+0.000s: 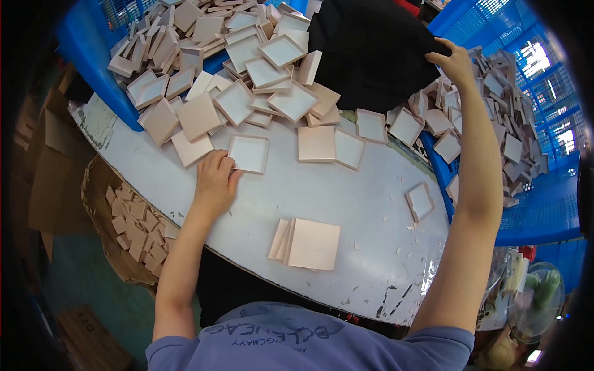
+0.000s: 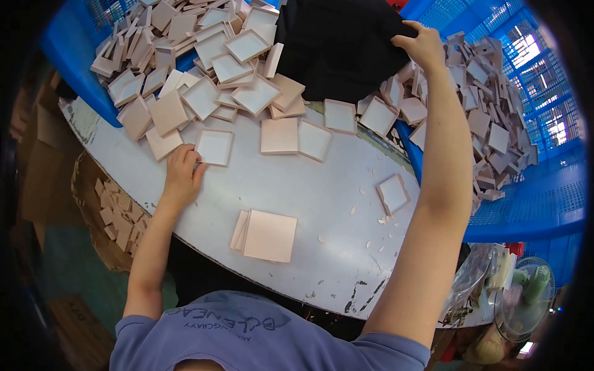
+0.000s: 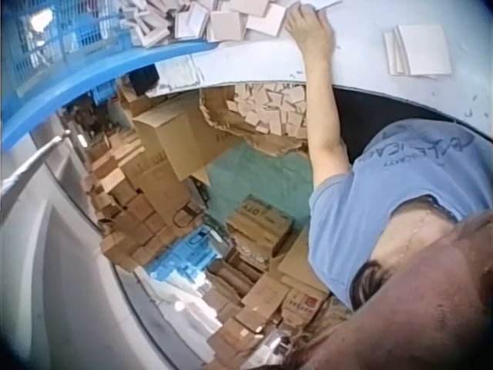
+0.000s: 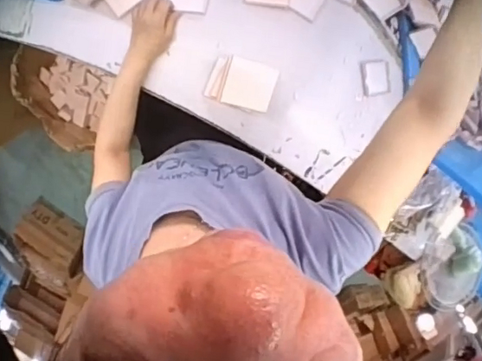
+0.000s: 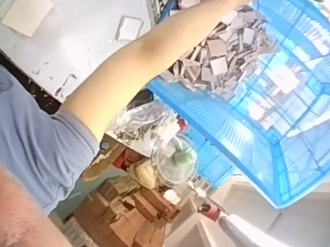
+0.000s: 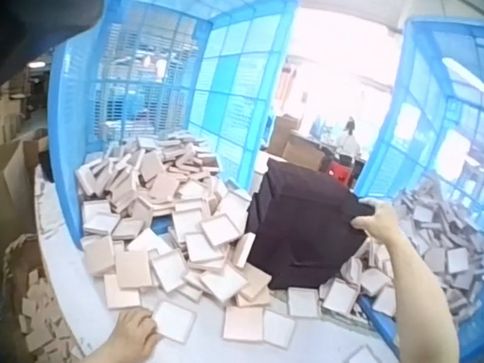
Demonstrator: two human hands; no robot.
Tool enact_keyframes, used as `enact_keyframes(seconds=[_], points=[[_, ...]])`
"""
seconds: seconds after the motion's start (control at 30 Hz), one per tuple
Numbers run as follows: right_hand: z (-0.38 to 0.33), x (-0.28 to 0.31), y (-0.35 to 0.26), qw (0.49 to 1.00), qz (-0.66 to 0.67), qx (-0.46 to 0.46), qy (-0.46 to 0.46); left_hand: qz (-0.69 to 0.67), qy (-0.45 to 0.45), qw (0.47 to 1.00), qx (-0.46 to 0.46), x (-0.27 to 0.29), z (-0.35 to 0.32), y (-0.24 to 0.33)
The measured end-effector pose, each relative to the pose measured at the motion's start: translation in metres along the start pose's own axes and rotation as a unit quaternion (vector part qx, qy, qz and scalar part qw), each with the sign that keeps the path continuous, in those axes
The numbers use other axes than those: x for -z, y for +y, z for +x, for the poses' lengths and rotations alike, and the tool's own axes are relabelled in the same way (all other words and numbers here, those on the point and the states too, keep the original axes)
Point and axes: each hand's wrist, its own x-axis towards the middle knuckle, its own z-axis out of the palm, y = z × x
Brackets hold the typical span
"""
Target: The recorder is seen assembling small gift boxes by inserting black foam pads into them and stacking them on a table.
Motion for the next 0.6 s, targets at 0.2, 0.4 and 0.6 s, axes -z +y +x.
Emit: enact_keyframes(seconds=[0.2, 0.4, 0.6], points=[[-0.022, 0.024, -0.012, 0.975, -0.087, 0.113, 0.170, -0.007, 0.017, 0.999, -0.027, -0.004, 0.001, -0.003], [-0.201, -0.024, -0.073, 0.978, 0.147, 0.140, -0.049, -0.034, 0.012, 0.999, -0.012, 0.001, 0.000, -0.004], [-0.297, -0.044, -0.062, 0.993, 0.081, -0.038, -0.081, -0.250, 0.045, 0.967, -0.026, 0.014, -0.008, 0.047]])
